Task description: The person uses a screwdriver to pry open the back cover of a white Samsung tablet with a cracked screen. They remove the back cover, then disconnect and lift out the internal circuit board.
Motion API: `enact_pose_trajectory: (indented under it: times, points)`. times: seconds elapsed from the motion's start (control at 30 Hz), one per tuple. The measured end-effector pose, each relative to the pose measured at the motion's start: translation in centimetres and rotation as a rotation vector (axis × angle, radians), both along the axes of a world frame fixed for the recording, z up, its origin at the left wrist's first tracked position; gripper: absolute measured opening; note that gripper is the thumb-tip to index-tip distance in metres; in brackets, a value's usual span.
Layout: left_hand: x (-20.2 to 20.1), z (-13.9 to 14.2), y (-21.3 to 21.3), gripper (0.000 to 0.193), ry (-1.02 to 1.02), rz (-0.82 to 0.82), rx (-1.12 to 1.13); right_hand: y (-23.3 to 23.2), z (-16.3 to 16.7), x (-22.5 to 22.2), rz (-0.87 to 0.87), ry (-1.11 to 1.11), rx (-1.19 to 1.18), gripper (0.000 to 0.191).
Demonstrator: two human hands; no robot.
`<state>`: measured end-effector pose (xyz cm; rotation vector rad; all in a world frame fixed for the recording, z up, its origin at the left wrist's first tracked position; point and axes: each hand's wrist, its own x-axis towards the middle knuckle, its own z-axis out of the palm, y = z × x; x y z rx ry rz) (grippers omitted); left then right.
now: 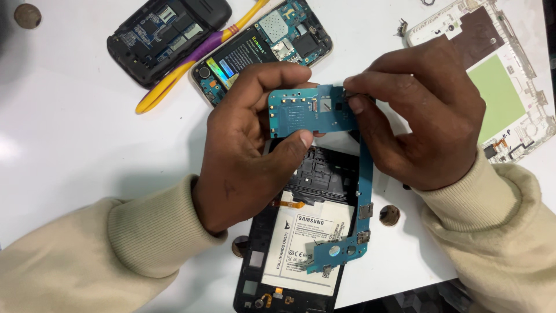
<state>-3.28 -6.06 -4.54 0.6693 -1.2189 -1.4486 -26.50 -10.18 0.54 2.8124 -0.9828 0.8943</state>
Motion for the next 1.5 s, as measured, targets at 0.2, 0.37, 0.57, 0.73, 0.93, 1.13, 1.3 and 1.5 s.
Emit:
enact_pose_trajectory:
  times: [0.2, 0.37, 0.57, 0.73, 0.93, 1.13, 1.3, 1.5]
  points:
    - [-0.1, 0.1, 0.0, 0.047, -0.018, 0.018, -0.01, 0.0, 0.2, 0.2, 0.002, 0.006, 0.0, 0.02]
    - [-0.6, -0.3, -0.1, 0.047, -0.003, 0.056, 0.002, 0.0, 0.8, 0.9, -0.033, 0.058, 0.017, 0.024]
    - [-0.3, 0.0, -0.2, 0.045, -0.075, 0.073, -0.051, 0.2, 1.3, 1.8, -0.04, 0.15, 0.011, 0.027]
    - [-0.2, 0.2, -0.2, 0.045, -0.087, 0.082, -0.061, 0.6, 0.7, 2.0, -0.061, 0.186, 0.007, 0.026]
    - [-0.4, -0.4, -0.3, 0.051, -0.096, 0.089, -0.052, 0.9, -0.5, 1.4, -0.096, 0.157, 0.052, 0.031]
    - [-0.4, -0.6, -0.5, 0.049, -0.177, 0.164, -0.16, 0.7, -2.2, 0.9, -0.13, 0.056, 0.21, 0.028]
    - [-0.4, -0.7, -0.6, 0.049, -0.183, 0.182, -0.161, 0.1, -3.0, 0.4, -0.133, 0.117, 0.22, 0.031]
    - [-0.5, -0.2, -0.6, 0.046, -0.173, 0.161, -0.085, 0.7, -2.2, 0.5, -0.131, 0.129, 0.104, 0.024]
